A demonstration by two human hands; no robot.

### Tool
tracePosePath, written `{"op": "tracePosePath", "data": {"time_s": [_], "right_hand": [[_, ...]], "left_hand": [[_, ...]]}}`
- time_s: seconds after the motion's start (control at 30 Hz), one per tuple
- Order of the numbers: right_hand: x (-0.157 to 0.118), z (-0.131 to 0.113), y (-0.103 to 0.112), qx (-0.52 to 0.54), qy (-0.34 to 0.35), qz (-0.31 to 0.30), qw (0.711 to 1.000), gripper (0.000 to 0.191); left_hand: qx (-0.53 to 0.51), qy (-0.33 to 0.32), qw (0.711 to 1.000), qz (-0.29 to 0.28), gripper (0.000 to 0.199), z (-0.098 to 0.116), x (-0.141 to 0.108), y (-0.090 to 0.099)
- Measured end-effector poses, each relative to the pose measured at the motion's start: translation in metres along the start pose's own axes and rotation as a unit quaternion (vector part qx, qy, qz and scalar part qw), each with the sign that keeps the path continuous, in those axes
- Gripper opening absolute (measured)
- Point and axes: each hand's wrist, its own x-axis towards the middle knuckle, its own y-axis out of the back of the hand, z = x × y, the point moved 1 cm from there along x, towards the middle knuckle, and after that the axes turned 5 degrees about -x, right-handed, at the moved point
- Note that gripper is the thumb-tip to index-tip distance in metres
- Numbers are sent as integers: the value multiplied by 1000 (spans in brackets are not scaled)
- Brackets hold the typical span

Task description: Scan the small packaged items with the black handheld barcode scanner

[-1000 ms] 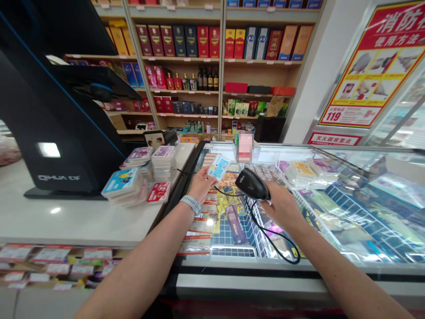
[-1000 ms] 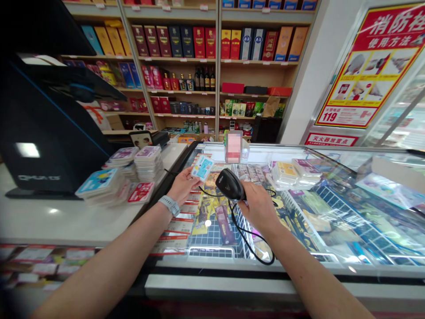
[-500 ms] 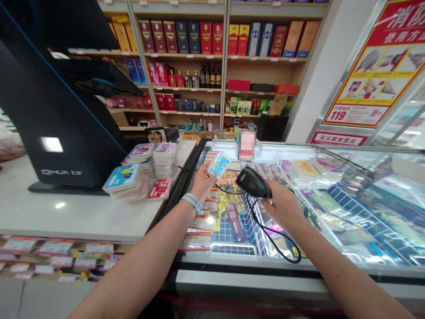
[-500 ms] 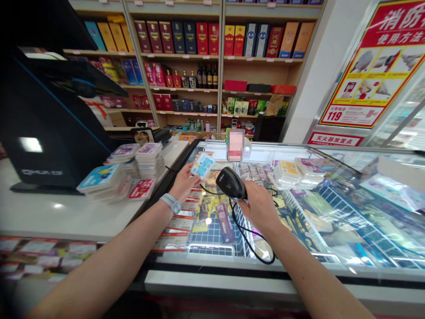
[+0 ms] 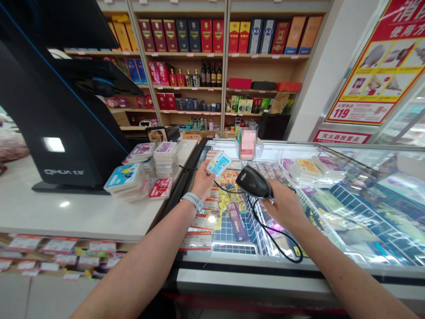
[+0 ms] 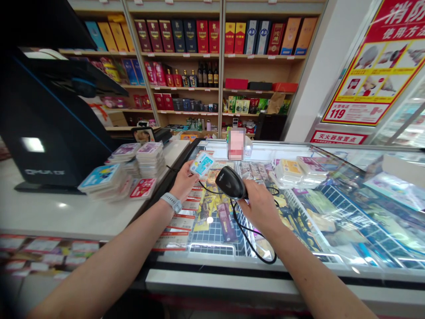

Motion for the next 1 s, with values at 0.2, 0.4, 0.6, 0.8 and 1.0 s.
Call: {"op": "tracePosePath", "data": {"time_s": [0.2,0.4,0.6,0.8,1.0], "right_hand": [[-1,1,-1,-3,-3,4,1000,25],[-1,0,0,-1,-7,3,1000,27],[-1,1,-1,-5,-4,3,1000,24],[-1,0,-1,-3,-15,2,1000,20],[-1,1,0,-4,-15,-1,1000,22]], "left_hand": [[-10,-4,1000,2,53,-1,1,0],[5,-12,1000,-1,53,3,-1,0],[18,-15,1000,-3,51,4,-2,1],[-9,-2,1000,-7,51,-1,1,1],[-3,-5,1000,-4,49,1,0,1]]}}
